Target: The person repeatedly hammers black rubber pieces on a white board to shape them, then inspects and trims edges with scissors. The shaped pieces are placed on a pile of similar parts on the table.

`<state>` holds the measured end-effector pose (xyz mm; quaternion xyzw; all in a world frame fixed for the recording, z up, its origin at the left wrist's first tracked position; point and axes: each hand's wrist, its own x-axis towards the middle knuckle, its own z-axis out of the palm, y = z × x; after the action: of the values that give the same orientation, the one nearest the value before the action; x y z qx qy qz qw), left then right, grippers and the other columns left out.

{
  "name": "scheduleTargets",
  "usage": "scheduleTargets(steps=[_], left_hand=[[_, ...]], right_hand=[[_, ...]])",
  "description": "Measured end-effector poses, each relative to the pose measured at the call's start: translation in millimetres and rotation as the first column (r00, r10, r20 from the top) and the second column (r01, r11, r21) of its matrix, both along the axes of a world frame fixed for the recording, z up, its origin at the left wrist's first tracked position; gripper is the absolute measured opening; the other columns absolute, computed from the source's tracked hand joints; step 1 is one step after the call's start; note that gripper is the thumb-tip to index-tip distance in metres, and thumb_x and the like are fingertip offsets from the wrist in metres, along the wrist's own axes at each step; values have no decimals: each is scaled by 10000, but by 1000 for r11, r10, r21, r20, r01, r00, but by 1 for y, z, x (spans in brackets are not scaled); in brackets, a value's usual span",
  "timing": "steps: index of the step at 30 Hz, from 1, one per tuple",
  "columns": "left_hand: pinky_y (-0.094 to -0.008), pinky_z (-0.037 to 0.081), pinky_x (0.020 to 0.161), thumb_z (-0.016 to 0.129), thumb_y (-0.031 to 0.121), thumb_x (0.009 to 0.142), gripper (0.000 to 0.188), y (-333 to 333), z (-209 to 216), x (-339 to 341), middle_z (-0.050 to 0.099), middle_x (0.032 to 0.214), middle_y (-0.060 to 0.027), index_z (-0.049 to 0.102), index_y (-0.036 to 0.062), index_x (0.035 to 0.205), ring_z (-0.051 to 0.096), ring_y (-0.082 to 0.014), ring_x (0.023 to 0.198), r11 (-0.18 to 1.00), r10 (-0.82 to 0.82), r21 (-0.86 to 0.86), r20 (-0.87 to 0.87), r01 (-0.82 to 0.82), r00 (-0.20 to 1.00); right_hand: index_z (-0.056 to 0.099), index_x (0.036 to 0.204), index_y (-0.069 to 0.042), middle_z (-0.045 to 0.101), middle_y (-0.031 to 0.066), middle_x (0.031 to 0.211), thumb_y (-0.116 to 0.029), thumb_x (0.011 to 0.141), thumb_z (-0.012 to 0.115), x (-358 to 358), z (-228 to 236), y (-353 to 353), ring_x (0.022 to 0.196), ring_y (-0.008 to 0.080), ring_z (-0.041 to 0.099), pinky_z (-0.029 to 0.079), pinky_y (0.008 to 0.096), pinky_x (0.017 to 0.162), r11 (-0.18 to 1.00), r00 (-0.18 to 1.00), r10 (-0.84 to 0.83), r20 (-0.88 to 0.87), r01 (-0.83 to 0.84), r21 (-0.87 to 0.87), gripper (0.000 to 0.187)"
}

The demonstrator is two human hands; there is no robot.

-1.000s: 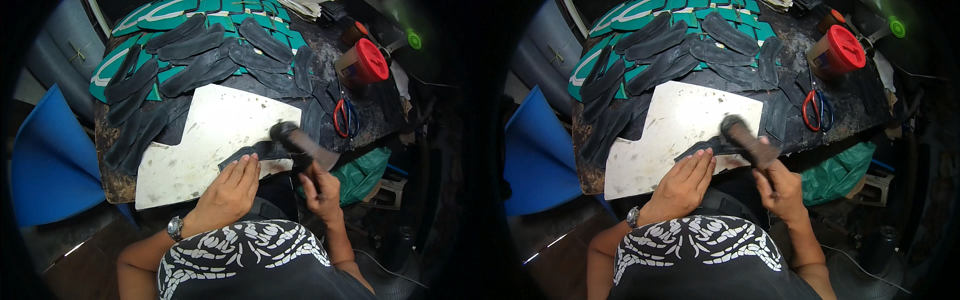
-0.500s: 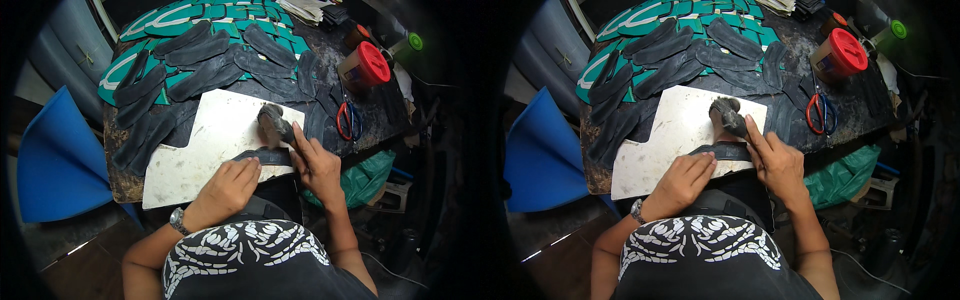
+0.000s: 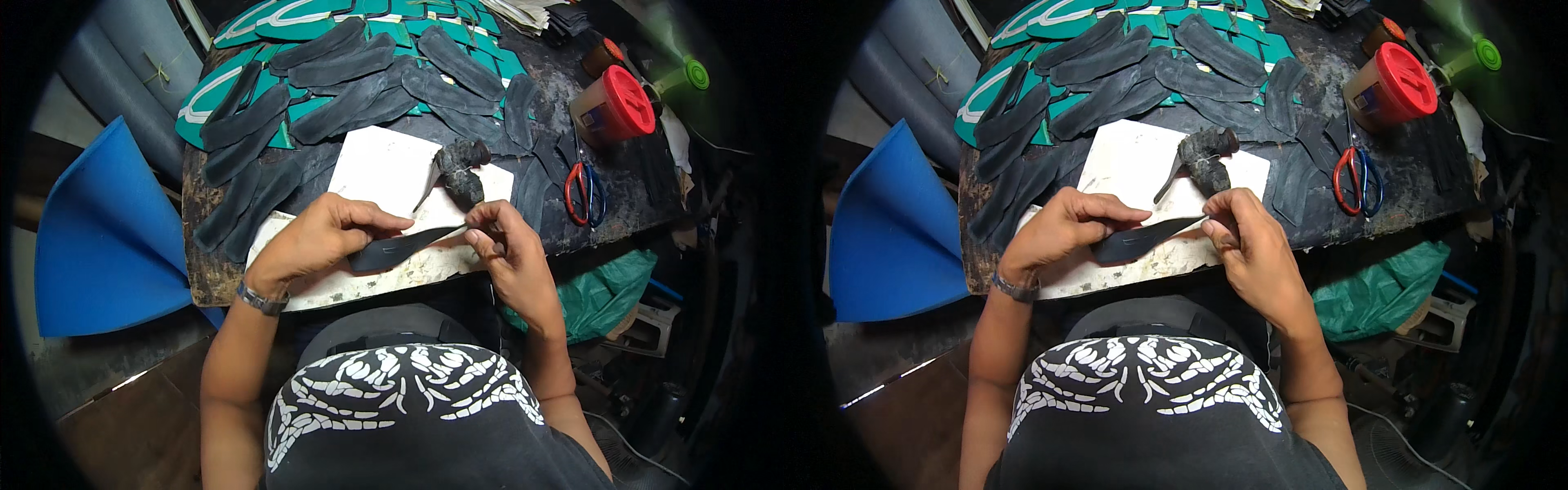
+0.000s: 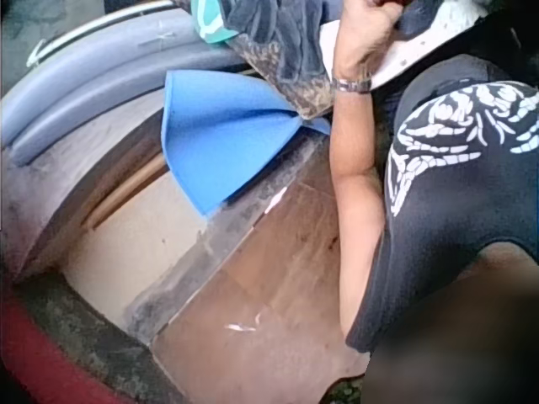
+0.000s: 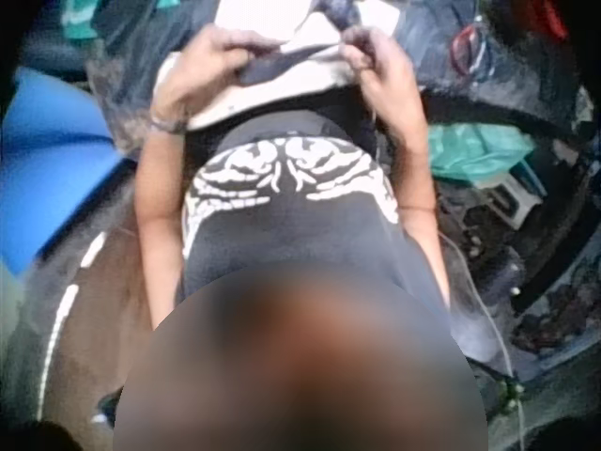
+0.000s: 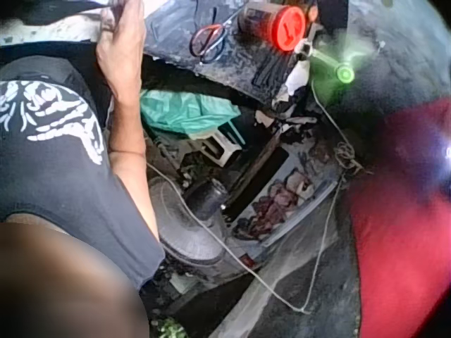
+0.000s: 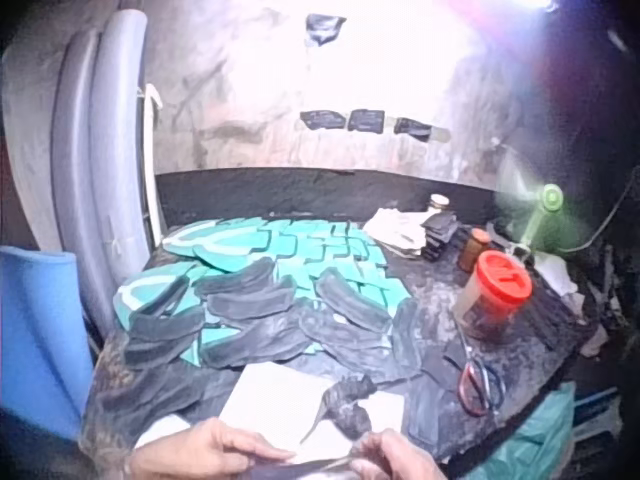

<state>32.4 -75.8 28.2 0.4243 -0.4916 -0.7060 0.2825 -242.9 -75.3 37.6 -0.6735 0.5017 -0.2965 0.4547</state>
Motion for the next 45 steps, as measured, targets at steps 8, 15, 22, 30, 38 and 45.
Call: scheduleTargets(steps=[8,15,22,30,38,45], left_hand=[[-356,525,950,619,-44,867,306,12,38,-5,726,1112,-144,756,-14,1139,685,-260,1052,807,266,-589,313,-33,912],[-381,529,826,703,318,899,434,88,103,30,658,1137,-167,672,-19,1171,644,-261,976,568,86,-682,-509,-462,857],[-343,535,761,659,232,933,320,104,124,48,669,1043,-150,673,-25,1123,646,-226,869,567,-102,-708,-568,-421,816],[-300,542,687,610,133,972,203,102,123,53,681,936,-129,674,-32,1069,649,-186,748,586,-59,-706,-528,-399,847],[-274,529,695,605,41,978,197,70,102,27,680,866,-118,671,-81,1117,651,-166,719,652,400,-661,-117,-372,909],[-229,534,862,672,-47,924,577,45,-9,3,608,1196,-95,470,-68,1465,615,-113,989,846,523,-255,216,-469,825]], right_hand=[[582,993,41,651,160,774,-26,921,708,14,3,-8,642,263,647,507,348,643,997,977,-72,-203,63,-51,159],[631,1052,32,627,104,763,-18,913,725,20,-6,-4,665,145,584,473,289,625,984,972,-133,-195,107,-141,175],[646,1060,27,619,61,771,-18,916,726,20,-10,-2,685,80,552,461,256,632,977,970,-150,-193,115,-179,171],[620,1062,27,686,148,823,41,914,683,17,-13,-3,739,169,680,519,283,691,990,993,-109,-56,103,-100,161],[649,1065,12,630,-12,927,2,958,661,11,-11,-3,864,47,553,445,209,788,996,997,-80,14,80,30,108],[634,1051,10,605,-20,836,43,948,627,8,-11,-5,741,24,486,409,201,663,997,989,-67,133,63,38,108]])
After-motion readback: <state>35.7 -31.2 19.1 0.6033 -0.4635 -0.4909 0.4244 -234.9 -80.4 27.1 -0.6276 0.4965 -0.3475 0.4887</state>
